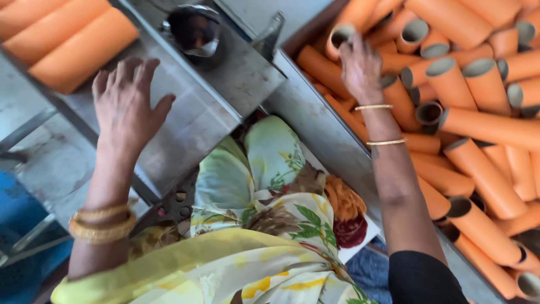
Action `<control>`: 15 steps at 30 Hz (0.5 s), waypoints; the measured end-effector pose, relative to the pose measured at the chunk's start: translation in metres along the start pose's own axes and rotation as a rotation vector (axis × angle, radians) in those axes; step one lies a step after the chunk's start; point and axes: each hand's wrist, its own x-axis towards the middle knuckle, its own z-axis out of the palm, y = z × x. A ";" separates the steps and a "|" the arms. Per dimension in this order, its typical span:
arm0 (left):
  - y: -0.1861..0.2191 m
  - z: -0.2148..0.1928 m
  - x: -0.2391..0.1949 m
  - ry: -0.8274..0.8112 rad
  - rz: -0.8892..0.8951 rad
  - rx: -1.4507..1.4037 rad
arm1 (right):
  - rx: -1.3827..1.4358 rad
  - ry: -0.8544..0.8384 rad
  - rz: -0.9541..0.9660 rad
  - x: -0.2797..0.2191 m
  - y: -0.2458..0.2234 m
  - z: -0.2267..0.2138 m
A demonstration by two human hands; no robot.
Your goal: The person picks orange paper tubes from a large bin and places them onto a metal tray. The person handles the tubes one by one, transferring them from the bin to the tray.
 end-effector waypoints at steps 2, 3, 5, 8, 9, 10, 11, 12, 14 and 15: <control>0.031 -0.021 -0.012 -0.007 0.069 -0.033 | 0.131 0.107 0.097 0.000 0.002 -0.039; 0.049 -0.030 -0.016 -0.017 0.079 -0.092 | 0.182 0.165 0.150 -0.008 0.003 -0.064; 0.085 -0.046 -0.023 -0.023 0.107 -0.190 | 0.299 0.276 0.215 -0.028 -0.004 -0.114; 0.134 -0.054 -0.020 0.040 0.228 -0.214 | 0.516 0.350 0.326 -0.069 -0.041 -0.179; 0.147 -0.053 -0.018 0.071 0.272 -0.204 | 0.604 0.309 0.415 -0.082 -0.060 -0.195; 0.159 -0.049 -0.016 0.110 0.338 -0.170 | 0.712 0.290 0.352 -0.092 -0.076 -0.208; 0.169 -0.046 -0.014 0.154 0.397 -0.128 | 0.826 0.276 0.280 -0.097 -0.089 -0.216; 0.175 -0.043 -0.013 0.200 0.455 -0.087 | 0.949 0.270 0.128 -0.100 -0.100 -0.221; 0.178 -0.037 -0.014 -0.002 0.445 -0.294 | 1.026 0.232 -0.008 -0.111 -0.104 -0.228; 0.176 -0.032 -0.015 -0.105 0.436 -0.393 | 0.981 0.202 0.009 -0.118 -0.100 -0.231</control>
